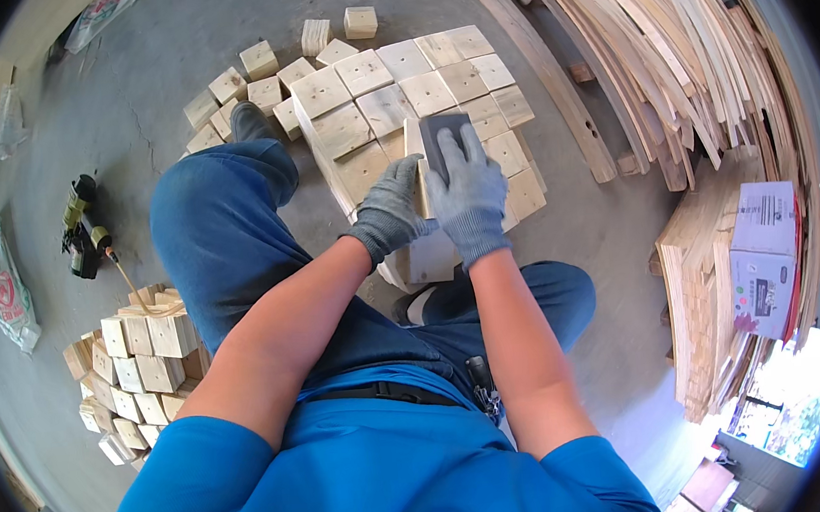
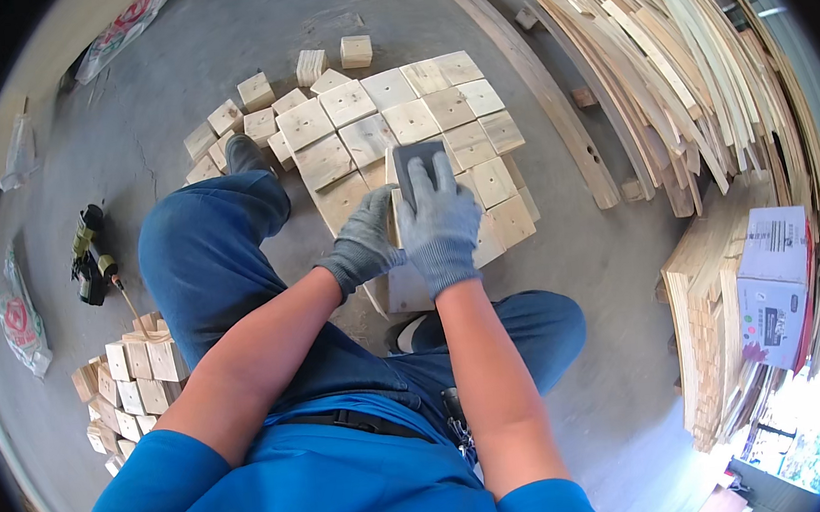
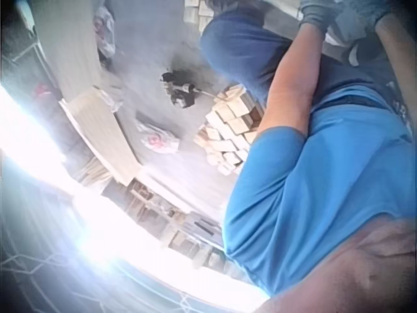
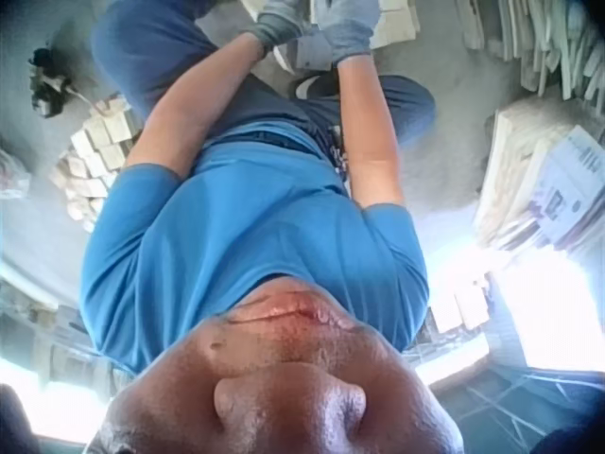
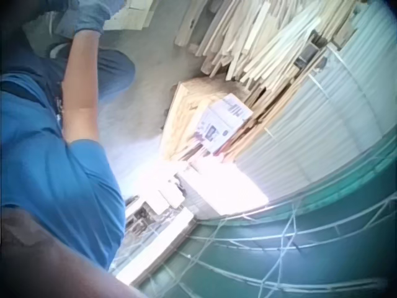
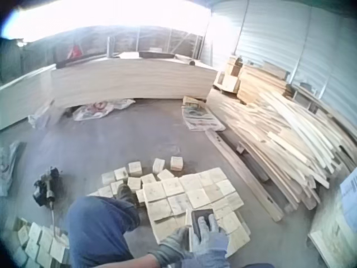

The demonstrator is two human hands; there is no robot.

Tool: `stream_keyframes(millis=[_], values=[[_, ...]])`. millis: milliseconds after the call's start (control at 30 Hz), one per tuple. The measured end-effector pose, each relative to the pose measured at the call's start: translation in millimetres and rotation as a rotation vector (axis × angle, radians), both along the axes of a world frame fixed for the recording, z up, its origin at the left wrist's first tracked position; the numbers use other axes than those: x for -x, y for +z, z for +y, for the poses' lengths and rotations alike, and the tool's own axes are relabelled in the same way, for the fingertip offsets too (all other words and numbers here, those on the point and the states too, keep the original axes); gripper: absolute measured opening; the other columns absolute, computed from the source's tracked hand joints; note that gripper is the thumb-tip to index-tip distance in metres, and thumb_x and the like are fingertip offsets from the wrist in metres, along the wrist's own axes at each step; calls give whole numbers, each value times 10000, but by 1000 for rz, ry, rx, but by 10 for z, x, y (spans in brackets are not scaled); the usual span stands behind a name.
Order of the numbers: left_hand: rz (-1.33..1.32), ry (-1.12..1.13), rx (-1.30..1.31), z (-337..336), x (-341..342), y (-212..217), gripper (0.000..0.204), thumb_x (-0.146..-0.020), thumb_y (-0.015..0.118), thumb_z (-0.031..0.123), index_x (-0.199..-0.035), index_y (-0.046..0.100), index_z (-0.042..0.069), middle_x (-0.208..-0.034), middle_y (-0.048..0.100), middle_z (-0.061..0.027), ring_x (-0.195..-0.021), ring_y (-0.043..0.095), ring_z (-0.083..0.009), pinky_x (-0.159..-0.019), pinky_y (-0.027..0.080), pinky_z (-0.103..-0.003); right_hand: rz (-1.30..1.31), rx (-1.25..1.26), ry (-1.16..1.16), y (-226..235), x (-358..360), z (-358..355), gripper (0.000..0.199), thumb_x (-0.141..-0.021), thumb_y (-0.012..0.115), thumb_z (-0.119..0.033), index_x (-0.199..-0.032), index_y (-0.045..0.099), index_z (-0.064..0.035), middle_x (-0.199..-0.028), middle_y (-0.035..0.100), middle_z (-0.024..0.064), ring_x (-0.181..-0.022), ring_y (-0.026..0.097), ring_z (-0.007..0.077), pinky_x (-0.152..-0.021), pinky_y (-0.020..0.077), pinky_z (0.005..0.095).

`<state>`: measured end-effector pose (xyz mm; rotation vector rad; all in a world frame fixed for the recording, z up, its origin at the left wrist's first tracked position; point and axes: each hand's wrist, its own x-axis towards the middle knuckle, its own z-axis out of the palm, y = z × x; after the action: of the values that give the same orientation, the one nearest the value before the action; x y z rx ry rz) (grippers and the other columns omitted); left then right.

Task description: The person sits on the floor and sands small wooden blocks one by one using a sanding block. They pick up each block, rub the surfaces with the sanding block, and place the finished pieces into a separate pile.

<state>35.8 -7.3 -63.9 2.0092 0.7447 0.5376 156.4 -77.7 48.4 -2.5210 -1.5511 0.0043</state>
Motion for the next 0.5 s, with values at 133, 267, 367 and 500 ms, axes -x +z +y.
stream_keyframes(millis=[133,267,367,500], values=[[12,-7,-30,-11,28,-52,1062,-692,931,341,-1559,398,39,-1468,524,-260,-1375,549,-445,-1181,470,-460,-10,-41,76,-60,257,-668,660,-911,765,-340,-1529,609,-169,-1649,458,186,-1273,591,443,-1038,490,595],[47,1,34,-29,34,90,1087,-685,941,348,-1564,389,25,-1466,523,-267,-1376,547,-450,-1184,468,-461,-10,-47,118,-72,393,-1089,679,-892,784,-315,-1528,612,-150,-1653,448,205,-1282,577,442,-1056,474,588],[61,4,31,-18,34,78,1104,-677,948,343,-1572,382,33,-1476,515,-265,-1382,541,-448,-1186,466,-458,7,-66,124,-70,365,-1072,670,-888,783,-306,-1518,620,-148,-1636,470,204,-1278,575,448,-1056,474,592],[88,-6,36,-13,31,148,1096,-671,950,322,-1569,386,45,-1482,513,-259,-1381,540,-446,-1189,464,-455,15,-117,78,-120,114,-624,642,-883,764,-283,-1503,632,-183,-1610,507,181,-1235,610,440,-1031,505,597]])
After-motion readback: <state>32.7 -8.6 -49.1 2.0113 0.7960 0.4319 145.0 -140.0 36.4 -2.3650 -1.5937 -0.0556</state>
